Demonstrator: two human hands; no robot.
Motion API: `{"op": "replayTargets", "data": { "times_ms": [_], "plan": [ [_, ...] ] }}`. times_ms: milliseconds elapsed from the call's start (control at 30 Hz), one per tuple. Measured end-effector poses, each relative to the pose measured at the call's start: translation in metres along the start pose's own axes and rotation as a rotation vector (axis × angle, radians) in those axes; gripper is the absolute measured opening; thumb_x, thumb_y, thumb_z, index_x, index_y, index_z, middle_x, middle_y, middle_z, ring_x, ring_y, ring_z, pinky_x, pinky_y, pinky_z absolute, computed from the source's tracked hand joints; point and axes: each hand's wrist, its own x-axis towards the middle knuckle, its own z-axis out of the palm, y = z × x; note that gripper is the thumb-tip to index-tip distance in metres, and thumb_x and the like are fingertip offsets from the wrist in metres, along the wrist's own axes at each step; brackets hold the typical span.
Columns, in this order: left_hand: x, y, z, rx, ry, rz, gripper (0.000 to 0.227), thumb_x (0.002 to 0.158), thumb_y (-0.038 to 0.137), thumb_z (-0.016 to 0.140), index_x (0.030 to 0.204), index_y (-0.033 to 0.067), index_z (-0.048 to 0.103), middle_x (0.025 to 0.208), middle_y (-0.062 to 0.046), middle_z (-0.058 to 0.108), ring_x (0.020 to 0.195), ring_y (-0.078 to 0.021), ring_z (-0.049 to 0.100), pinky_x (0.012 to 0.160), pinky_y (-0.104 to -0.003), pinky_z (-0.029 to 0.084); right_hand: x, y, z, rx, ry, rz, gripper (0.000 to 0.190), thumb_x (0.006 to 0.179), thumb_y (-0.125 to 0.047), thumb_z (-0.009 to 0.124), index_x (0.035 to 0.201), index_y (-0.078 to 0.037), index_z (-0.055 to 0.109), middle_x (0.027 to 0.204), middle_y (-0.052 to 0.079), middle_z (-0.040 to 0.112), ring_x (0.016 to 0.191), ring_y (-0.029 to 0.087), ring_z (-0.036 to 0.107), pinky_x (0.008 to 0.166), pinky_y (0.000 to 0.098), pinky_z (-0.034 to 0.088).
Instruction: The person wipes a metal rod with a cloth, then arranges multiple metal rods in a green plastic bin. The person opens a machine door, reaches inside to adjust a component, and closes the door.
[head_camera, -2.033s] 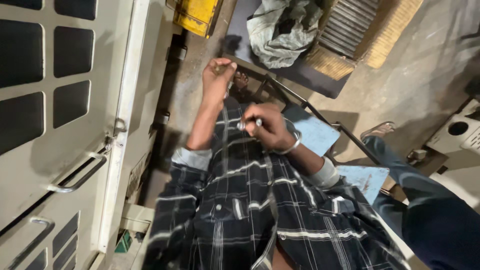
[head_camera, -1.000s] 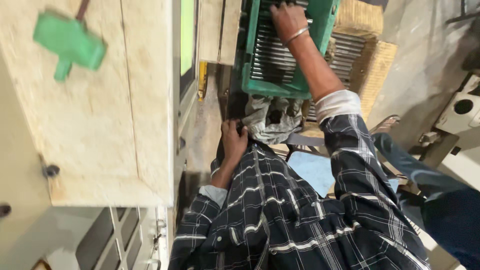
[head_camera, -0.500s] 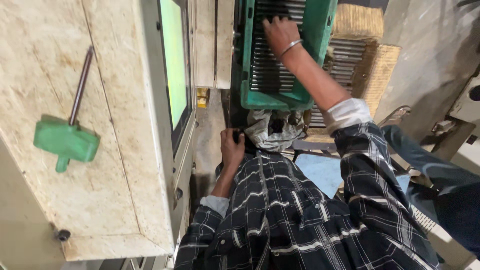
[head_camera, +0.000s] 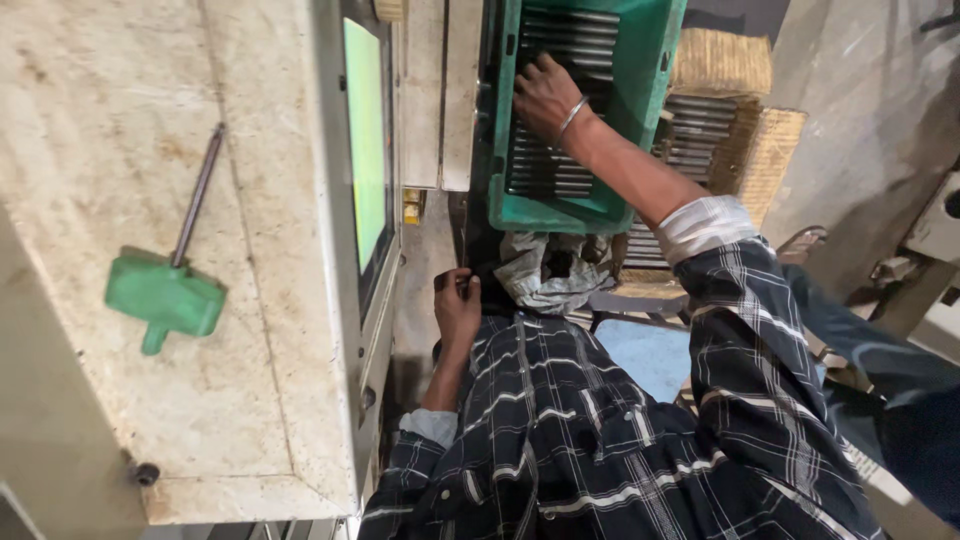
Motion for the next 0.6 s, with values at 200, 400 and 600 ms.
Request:
{"op": "replayTargets", "data": {
  "times_ms": [200, 400, 600],
  "plan": [
    [0.005, 0.002, -0.001, -0.011, -0.004, 0.007, 0.018, 0.094, 0.017, 0.07, 0.105, 0.0034, 0.068, 0.104, -0.015, 0.065, 0.084, -0.0271, 0.071, 0.077, -0.039, 0.056, 0.016, 0.012, -0.003, -0.034, -0.133, 0.088, 0.022, 0.097, -0.029, 0.061, 0.109, -0.018, 0.076, 0.106, 0.004, 0.07, 0.115, 0.026, 0.059, 0.114, 0.054, 0.034],
    [0.002, 0.028, -0.007, -0.052, -0.036, 0.014, 0.025, 0.093, 0.025, 0.073, 0.108, 0.005, 0.067, 0.104, -0.013, 0.069, 0.091, -0.0263, 0.071, 0.077, -0.038, 0.057, -0.023, -0.004, -0.123, 0.059, 0.37, 0.389, 0.065, 0.063, -0.015, 0.064, 0.128, -0.009, 0.069, 0.13, 0.013, 0.067, 0.128, 0.03, 0.054, 0.111, 0.0441, 0.034],
    [0.013, 0.057, 0.044, 0.562, -0.214, 0.418, 0.068, 0.069, 0.048, 0.087, 0.109, -0.0031, 0.066, 0.121, -0.023, 0.061, 0.109, -0.0419, 0.056, 0.088, -0.053, 0.048, -0.165, -0.122, -0.202, 1.073, 0.874, 0.776, 0.016, 0.099, 0.004, 0.061, 0.112, -0.002, 0.068, 0.109, 0.013, 0.075, 0.095, 0.022, 0.076, 0.084, 0.0325, 0.06]
  ]
}}
